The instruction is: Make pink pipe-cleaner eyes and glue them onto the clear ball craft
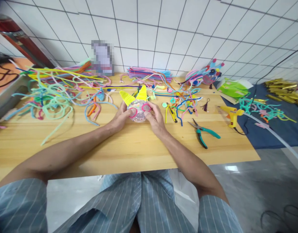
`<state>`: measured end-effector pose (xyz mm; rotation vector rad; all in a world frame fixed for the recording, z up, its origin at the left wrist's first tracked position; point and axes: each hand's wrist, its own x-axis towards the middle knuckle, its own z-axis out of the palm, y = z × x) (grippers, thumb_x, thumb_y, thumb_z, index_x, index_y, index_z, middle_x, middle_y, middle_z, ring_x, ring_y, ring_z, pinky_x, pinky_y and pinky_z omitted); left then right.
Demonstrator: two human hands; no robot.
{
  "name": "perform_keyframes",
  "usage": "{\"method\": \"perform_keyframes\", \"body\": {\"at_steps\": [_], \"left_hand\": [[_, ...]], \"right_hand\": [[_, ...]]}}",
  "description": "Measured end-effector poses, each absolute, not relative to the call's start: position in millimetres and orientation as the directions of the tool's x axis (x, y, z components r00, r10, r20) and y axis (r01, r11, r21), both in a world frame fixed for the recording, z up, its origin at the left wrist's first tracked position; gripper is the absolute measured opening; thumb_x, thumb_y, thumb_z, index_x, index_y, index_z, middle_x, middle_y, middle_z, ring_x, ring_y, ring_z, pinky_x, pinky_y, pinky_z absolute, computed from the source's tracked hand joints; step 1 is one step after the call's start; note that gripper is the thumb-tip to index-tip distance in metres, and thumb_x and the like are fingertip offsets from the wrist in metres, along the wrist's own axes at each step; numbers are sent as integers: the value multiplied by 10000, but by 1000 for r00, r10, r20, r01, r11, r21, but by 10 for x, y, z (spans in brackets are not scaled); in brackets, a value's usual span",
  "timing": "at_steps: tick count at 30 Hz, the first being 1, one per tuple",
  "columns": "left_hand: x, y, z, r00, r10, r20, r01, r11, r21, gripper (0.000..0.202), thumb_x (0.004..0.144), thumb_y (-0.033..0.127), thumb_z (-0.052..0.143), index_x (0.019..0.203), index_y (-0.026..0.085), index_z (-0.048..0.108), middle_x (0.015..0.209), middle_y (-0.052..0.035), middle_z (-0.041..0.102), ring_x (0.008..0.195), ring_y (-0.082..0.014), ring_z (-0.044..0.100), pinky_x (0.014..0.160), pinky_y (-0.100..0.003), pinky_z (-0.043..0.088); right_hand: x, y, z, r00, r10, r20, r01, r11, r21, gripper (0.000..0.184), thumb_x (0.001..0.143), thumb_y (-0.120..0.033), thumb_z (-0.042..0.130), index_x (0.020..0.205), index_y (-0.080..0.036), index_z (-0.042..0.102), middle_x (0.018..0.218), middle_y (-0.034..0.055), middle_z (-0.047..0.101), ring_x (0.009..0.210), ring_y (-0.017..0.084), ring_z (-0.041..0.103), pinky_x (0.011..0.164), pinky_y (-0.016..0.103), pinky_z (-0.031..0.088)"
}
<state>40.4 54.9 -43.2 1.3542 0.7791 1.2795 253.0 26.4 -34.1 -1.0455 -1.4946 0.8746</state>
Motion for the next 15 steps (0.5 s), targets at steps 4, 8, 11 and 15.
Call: {"method": "perform_keyframes", "body": {"at_steps": [4,8,11,15], "left_hand": [[435,552,-462,197,956,218,-220,-174,960,622,851,625,869,1272,239,623,1331,-85,713,1316,-337,660,1145,-482,569],[488,532,-452,216,953,211,-258,-153,954,652,855,604,853,1350,247,625,1402,-97,712,1358,-348,658,1157,-487,568],[504,514,-437,243,949,202,-272,-134,953,676,855,604,846,1387,240,642,1398,-107,732,1346,-362,675,1151,-506,576],[483,497,-447,235,948,213,-242,-155,958,635,879,576,834,1390,244,654,1385,-98,744,1348,-352,674,1148,-493,583]], "right_hand": [[2503,265,-379,-82,941,327,177,337,-925,916,852,-863,776,1547,-288,613,1592,164,653,1468,383,660,1144,571,653],[2442,239,-397,-81,932,352,263,361,-895,1000,822,-795,839,1613,-267,530,1630,189,590,1477,395,631,1131,574,658],[2412,206,-382,-71,931,359,311,363,-879,960,835,-707,865,1622,-280,515,1632,179,585,1486,388,618,1191,590,621],[2391,154,-345,-53,926,375,334,370,-867,915,846,-603,889,1619,-287,515,1653,172,572,1519,384,593,1256,615,575]]}}
